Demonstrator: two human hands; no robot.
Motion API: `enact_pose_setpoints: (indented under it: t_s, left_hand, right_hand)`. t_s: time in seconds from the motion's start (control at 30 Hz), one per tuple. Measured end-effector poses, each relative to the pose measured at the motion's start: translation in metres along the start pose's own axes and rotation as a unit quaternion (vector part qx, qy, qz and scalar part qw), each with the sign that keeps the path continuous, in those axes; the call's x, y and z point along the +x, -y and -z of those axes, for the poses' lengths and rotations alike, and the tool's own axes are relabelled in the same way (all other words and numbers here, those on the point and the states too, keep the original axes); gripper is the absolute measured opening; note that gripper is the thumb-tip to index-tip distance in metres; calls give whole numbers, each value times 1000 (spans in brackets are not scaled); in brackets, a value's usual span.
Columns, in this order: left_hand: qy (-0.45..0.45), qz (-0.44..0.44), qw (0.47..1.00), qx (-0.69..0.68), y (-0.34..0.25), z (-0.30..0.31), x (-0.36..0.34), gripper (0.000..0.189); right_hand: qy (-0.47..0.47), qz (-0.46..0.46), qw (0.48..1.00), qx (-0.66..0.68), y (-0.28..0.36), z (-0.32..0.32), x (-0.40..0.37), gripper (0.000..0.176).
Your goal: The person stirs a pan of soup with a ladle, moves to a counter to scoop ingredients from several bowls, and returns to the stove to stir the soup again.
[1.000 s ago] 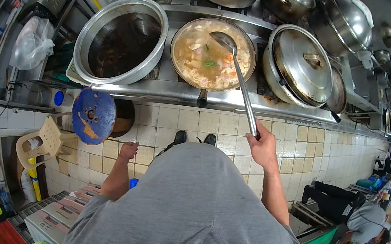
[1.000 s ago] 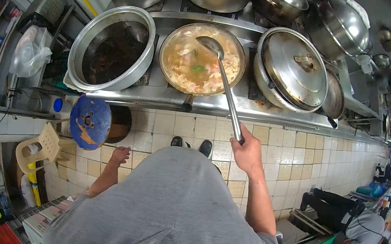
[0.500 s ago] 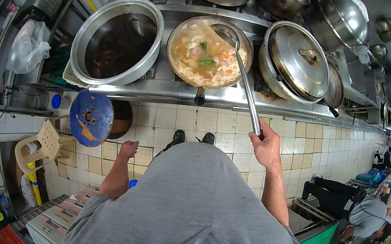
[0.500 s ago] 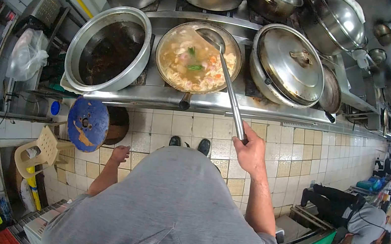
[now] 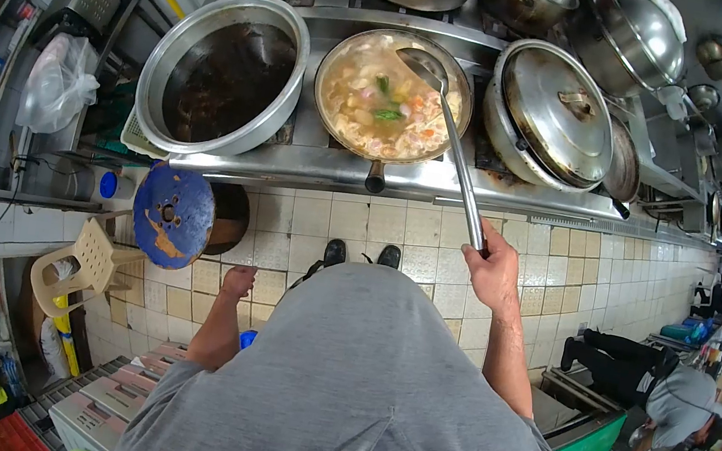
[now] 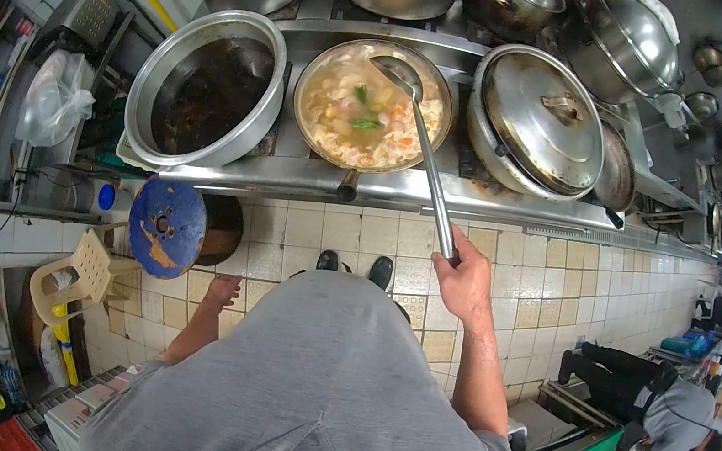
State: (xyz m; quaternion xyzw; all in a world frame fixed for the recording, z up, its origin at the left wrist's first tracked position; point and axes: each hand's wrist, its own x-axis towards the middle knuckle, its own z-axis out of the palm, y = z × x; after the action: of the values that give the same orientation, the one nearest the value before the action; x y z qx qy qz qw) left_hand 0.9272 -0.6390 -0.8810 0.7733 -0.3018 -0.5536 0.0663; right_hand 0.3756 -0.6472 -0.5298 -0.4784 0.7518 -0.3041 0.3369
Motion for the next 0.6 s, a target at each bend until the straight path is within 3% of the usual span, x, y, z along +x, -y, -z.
enact_pose_setpoints:
  t_s: [0.33,0.6]
  left_hand:
    - [-6,-8,1000,15,-4,-3,-4,41]
    - [-7,3,999,31,-7,3,-7,38]
  right_hand:
    - [15,-15,1000,-11,1,3,-3,55]
    - [80,-48,995,-37,7,51,-29,54]
